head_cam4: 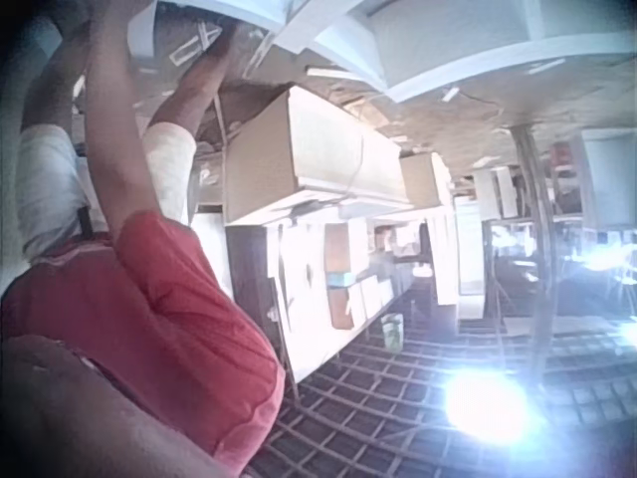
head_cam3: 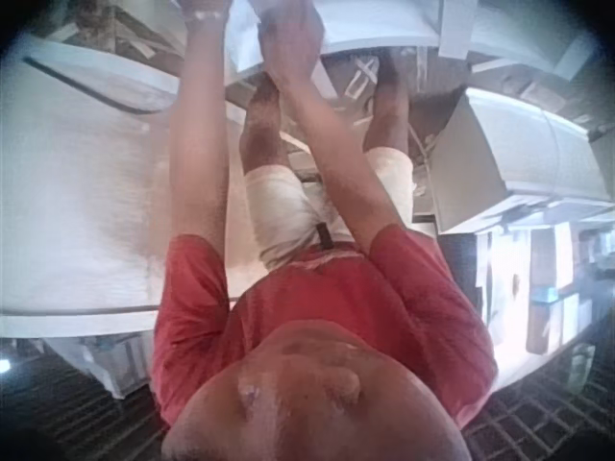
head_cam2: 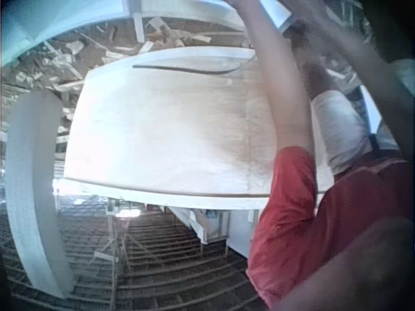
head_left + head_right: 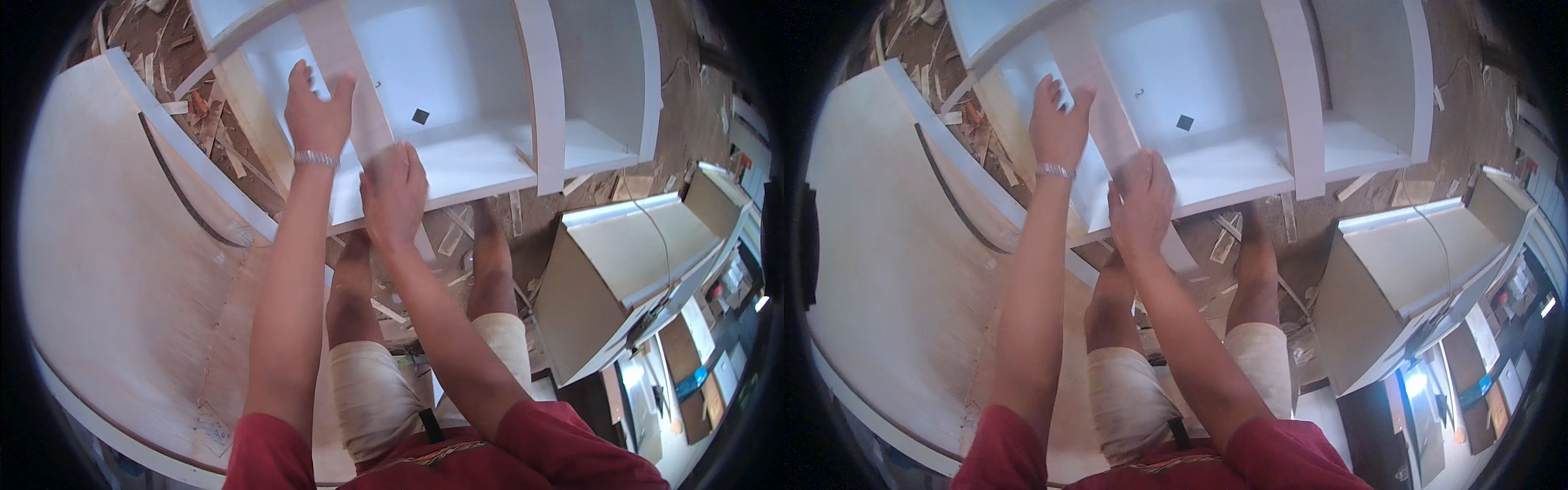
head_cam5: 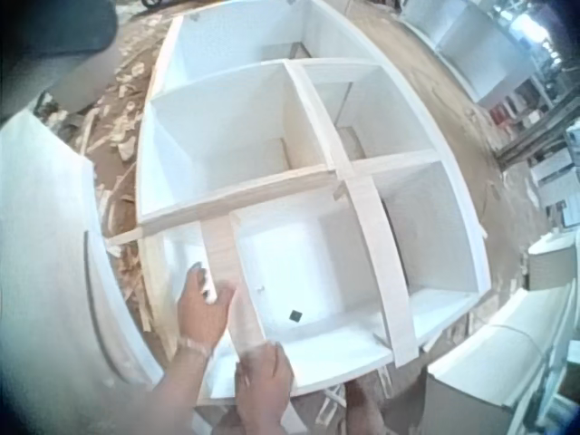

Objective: The person applies edging tape to the edges of a white wooden cabinet unit. They use a square to check alignment and a small hand tool to trim or press down the tape along the seams.

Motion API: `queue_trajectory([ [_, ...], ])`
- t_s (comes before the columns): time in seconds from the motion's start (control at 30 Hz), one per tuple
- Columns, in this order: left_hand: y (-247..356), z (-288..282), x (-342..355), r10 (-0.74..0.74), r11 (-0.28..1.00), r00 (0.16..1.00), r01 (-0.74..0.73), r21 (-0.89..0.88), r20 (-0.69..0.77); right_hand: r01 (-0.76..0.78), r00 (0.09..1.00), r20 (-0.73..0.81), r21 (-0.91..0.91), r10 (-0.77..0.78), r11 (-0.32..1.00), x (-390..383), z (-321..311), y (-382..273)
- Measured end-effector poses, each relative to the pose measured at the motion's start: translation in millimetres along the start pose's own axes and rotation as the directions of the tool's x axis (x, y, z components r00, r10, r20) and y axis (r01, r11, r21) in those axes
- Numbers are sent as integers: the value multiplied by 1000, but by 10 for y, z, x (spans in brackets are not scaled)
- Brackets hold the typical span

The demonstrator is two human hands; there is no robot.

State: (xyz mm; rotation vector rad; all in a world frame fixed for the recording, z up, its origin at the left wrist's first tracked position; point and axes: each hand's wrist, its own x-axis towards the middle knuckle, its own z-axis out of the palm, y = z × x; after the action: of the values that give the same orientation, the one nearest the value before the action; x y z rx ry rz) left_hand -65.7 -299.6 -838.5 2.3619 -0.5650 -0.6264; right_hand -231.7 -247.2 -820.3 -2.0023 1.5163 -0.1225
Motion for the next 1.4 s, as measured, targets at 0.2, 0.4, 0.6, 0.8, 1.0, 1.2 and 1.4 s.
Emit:
queue_trajectory([
  [0.2,-14,-358,-504,638,434,454,-879,197,622,-198,980,2,64,198,978,-826,-345,524],
  [0.4,-9,-143,-425,461,50,-92,-990,-130,882,-323,945,148,256,293,911,-884,-214,837],
  [0.6,-184,14,-517,461,58,-241,-952,-300,854,-335,930,255,293,265,895,-853,-250,961],
  [0.8,-214,34,-528,463,30,-241,-957,-287,853,-299,935,274,275,224,914,-788,-250,1047],
  [1.0,-223,27,-552,510,77,-209,-955,-286,834,-543,795,456,242,400,804,-504,-209,947],
  [1.2,-219,-51,-585,502,106,-156,-965,-239,851,-592,778,426,247,462,767,-455,-173,757],
  [1.4,-268,-85,-889,548,124,69,-992,1,834,-653,703,575,289,419,700,-423,-149,1013],
])
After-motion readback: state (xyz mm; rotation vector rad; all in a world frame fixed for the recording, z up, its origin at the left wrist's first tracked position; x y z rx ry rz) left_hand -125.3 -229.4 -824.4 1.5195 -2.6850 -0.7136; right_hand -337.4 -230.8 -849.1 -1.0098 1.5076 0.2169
